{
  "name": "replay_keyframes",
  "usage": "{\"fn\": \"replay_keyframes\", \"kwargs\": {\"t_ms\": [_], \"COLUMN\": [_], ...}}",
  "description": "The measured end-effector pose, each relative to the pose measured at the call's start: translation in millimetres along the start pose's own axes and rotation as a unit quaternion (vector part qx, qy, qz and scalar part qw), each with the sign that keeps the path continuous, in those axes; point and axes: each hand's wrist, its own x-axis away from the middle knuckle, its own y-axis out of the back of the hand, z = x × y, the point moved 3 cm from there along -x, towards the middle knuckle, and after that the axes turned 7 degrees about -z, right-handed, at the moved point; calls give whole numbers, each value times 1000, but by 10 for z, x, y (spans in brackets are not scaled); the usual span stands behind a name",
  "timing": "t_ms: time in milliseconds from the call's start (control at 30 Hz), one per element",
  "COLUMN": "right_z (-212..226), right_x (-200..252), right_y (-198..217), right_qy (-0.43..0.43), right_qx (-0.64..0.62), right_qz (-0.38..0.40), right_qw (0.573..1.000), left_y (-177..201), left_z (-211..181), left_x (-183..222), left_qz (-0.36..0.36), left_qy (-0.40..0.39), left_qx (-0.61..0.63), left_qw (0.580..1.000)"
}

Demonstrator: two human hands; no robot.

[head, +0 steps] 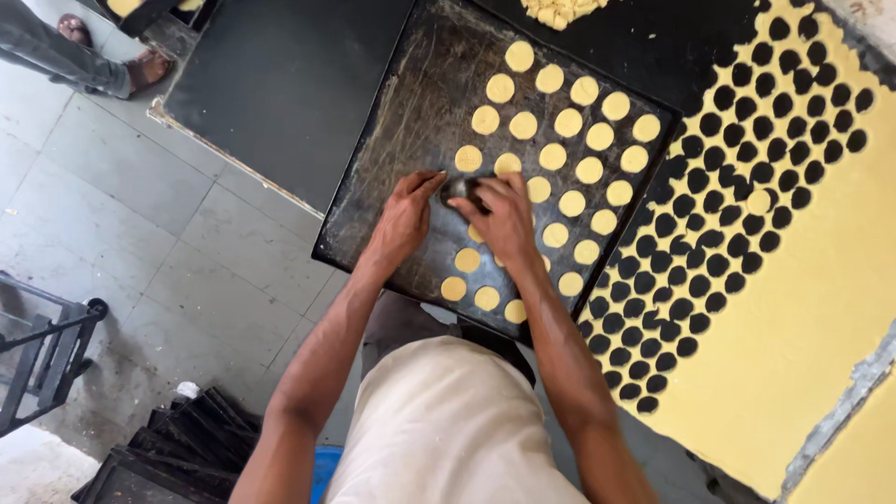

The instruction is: The person uses a circular cutter to stamp out circles from a sheet of dough, places the cut pieces onto a metal tray, and gathers the remaining dough scraps into a pile.

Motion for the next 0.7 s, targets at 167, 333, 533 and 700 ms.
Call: {"fn": "replay_keyframes", "kwargs": {"t_ms": [167, 333, 533, 700], "right_z": [-466, -1287, -2713, -4116], "right_x": [94, 452, 516, 131], "right_y": [632, 1532, 2798, 3647], "right_qy": [-104, -190, -241, -77], "right_qx": [14, 90, 155, 291], "right_qz": [-88, -52, -43, -79], "right_qw": [991, 976, 957, 950], "left_y": [-120, -174, -211, -181], "left_z": [102, 12, -322, -697], "left_x": [-49, -134, -223, -264], "left_qz": [27, 28, 43, 38], "left_qy": [-58, -50, 12, 27], "left_qx": [-5, -51, -140, -231], "left_qw": [998, 997, 989, 972]}}
